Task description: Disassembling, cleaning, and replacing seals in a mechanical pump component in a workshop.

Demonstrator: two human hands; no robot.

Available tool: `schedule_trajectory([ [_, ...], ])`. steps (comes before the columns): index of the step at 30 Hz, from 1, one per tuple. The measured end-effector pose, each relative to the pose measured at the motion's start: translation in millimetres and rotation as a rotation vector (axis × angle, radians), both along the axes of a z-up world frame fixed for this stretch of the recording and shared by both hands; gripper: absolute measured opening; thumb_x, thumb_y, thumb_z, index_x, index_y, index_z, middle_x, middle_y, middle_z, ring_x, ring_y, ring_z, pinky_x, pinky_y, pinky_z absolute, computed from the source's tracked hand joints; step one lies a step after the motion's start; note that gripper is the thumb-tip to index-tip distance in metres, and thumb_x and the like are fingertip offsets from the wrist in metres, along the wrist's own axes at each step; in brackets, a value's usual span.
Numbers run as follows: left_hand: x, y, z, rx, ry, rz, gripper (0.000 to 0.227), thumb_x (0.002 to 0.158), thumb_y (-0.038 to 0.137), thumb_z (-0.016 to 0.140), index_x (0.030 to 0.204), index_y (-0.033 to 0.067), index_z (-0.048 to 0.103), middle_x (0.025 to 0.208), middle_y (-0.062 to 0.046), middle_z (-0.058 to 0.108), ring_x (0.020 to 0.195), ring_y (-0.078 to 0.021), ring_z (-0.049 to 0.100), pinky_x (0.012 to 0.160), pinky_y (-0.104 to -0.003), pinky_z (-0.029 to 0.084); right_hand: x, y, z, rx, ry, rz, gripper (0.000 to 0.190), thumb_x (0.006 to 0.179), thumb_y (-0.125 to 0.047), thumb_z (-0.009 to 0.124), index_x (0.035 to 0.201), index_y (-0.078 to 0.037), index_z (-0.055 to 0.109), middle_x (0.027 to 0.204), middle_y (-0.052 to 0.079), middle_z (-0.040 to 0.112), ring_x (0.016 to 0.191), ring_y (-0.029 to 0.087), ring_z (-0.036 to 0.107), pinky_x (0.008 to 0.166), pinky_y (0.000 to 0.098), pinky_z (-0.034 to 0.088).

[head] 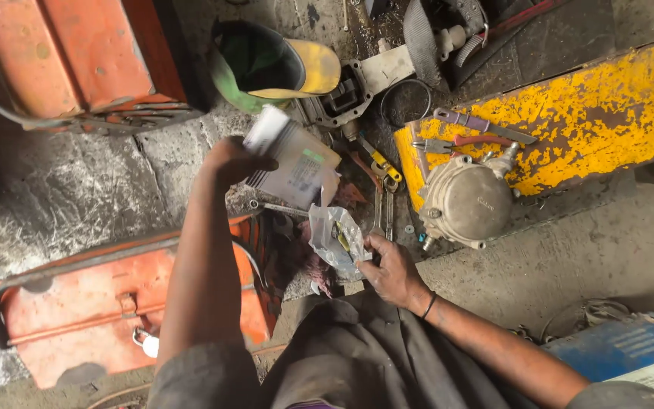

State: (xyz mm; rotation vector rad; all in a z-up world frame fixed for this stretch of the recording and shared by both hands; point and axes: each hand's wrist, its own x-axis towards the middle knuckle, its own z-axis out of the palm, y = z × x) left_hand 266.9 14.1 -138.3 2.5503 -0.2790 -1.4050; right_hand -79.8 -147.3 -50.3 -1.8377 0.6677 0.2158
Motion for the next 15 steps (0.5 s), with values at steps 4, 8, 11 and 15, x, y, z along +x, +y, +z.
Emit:
schedule_trajectory([
  [4,-56,12,101,-0.269,-0.419,-0.182,0.051,0.075,0.040,0.089,0.104,0.0013,0.071,0.105,-0.019,0.073,0.100,-0.0374,0.070,0.087,-0.044,0.055,-11,-6,23,0.059,-0.046,0.043,0.019,0.085,-0.018,0.069,0.096,-0.003,0.065,0.084,0.012,0.070,0.078,0.021,0.068,0.074,0.0346,0.054],
  [8,-123,44,206,-0.642,-0.699,-0.069,0.045,0.078,0.017,0.083,0.118,-0.0004,0.070,0.120,-0.019,0.068,0.103,-0.0381,0.068,0.087,-0.043,0.054,-10,-20,82,-0.007,-0.021,0.199,0.019,0.083,-0.021,0.070,0.091,-0.004,0.068,0.078,0.013,0.070,0.069,0.023,0.069,0.067,0.0360,0.052],
  [11,-171,74,237,-0.729,-0.802,0.076,0.041,0.084,0.009,0.082,0.121,-0.0012,0.068,0.123,-0.018,0.068,0.110,-0.0328,0.069,0.095,-0.040,0.054,-7,-28,129,-0.135,-0.155,0.308,0.020,0.078,-0.019,0.073,0.088,-0.003,0.068,0.079,0.014,0.068,0.069,0.026,0.066,0.063,0.0380,0.051],
  [15,-218,83,247,-0.815,-0.852,0.347,0.035,0.091,0.004,0.079,0.123,-0.0027,0.067,0.125,-0.017,0.066,0.114,-0.0266,0.067,0.101,-0.037,0.052,3,-27,183,-0.151,-0.339,0.461,0.018,0.082,-0.018,0.071,0.091,-0.003,0.065,0.080,0.013,0.067,0.071,0.023,0.066,0.063,0.0359,0.049],
])
